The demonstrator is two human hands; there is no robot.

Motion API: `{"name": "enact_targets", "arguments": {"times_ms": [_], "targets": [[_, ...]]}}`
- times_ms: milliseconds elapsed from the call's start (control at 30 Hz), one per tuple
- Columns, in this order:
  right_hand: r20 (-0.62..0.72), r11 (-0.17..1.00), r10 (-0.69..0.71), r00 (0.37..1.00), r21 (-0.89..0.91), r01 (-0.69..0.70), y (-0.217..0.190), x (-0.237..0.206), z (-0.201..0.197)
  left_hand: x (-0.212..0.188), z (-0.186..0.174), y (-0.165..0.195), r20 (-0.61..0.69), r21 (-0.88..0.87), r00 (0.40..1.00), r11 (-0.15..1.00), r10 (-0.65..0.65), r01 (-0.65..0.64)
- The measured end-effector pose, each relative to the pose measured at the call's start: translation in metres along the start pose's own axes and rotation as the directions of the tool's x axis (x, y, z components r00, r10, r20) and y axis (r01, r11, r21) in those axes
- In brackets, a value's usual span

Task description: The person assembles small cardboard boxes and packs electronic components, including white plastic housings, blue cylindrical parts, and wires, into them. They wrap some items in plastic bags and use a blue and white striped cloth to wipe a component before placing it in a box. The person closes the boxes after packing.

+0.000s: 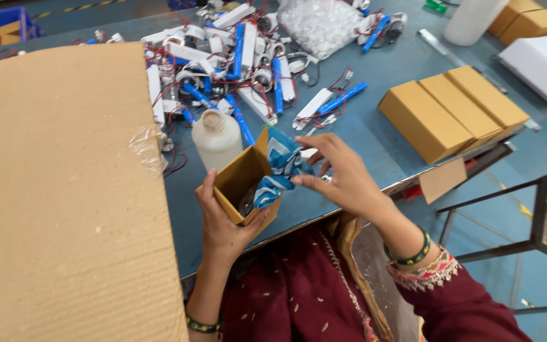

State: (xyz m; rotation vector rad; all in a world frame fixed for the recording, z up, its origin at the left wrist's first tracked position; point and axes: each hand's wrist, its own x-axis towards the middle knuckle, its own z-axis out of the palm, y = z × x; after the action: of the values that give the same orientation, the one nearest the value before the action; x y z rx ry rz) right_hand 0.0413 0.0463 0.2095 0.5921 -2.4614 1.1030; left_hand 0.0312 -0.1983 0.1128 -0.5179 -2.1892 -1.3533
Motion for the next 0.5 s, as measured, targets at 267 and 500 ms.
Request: {"name": "enact_targets", "arguments": {"times_ms": [267,500], "targets": [[0.085,0.987,0.153,0.985,-0.063,-0.148,-0.009,0.025,-0.008,-0.002,0.001,-0.004,0.036,-0.021,0.998,0.998,-0.055,0.056],[-0.05,0.996,-0.014,0.999,0.083,0.018,0.004,0.02,-0.012,0.009,-0.009,0.008,0.039,0.048,0.998,0.998,-0.041,0.039]]}}
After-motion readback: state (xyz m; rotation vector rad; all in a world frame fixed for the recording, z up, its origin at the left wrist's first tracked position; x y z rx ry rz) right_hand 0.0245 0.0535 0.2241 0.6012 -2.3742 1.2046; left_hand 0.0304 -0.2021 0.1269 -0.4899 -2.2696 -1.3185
